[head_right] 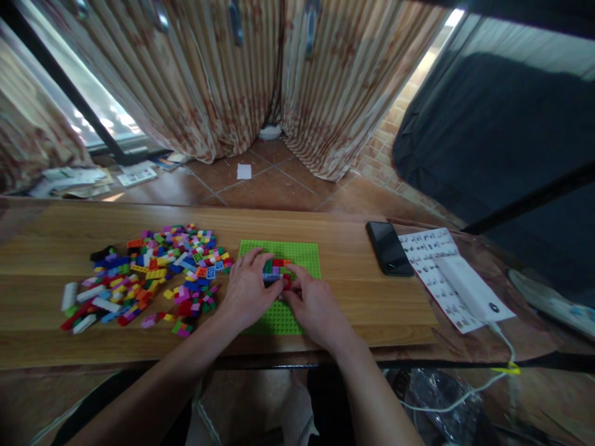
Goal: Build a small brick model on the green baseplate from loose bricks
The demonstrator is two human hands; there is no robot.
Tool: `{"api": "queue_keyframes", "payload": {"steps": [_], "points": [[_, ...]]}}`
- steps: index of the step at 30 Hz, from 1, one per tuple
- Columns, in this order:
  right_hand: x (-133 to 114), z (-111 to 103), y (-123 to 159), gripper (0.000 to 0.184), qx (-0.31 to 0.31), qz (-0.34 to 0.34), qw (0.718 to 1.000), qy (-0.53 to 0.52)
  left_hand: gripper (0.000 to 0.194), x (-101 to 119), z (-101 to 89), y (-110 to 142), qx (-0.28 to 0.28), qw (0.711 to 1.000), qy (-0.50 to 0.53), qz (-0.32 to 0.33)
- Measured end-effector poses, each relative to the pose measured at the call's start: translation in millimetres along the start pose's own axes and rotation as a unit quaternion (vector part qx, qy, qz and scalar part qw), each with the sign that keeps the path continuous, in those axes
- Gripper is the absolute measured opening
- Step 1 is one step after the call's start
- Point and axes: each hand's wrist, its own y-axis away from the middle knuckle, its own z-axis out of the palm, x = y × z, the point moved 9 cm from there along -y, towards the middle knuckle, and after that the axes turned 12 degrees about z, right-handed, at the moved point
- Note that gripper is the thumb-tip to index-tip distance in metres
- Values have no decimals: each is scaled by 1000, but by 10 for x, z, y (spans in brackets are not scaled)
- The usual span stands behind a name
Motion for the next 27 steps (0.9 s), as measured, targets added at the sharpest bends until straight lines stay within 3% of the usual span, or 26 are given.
{"api": "queue_keyframes", "payload": {"steps": [9, 16, 23, 27], "points": [[139, 2, -47, 44, 13, 35, 999, -20, 49, 0, 1, 1, 8, 1000, -4, -10], [244, -1, -104, 39, 9, 103, 994, -39, 47, 21, 4, -9, 8, 1000, 3, -14], [331, 17, -138, 30, -9, 112, 992, -57, 48, 16, 25, 15, 10, 1000, 15, -5], [387, -143, -174, 31, 6, 122, 986, -116, 48, 35, -39, 35, 31, 999, 37, 15]]}}
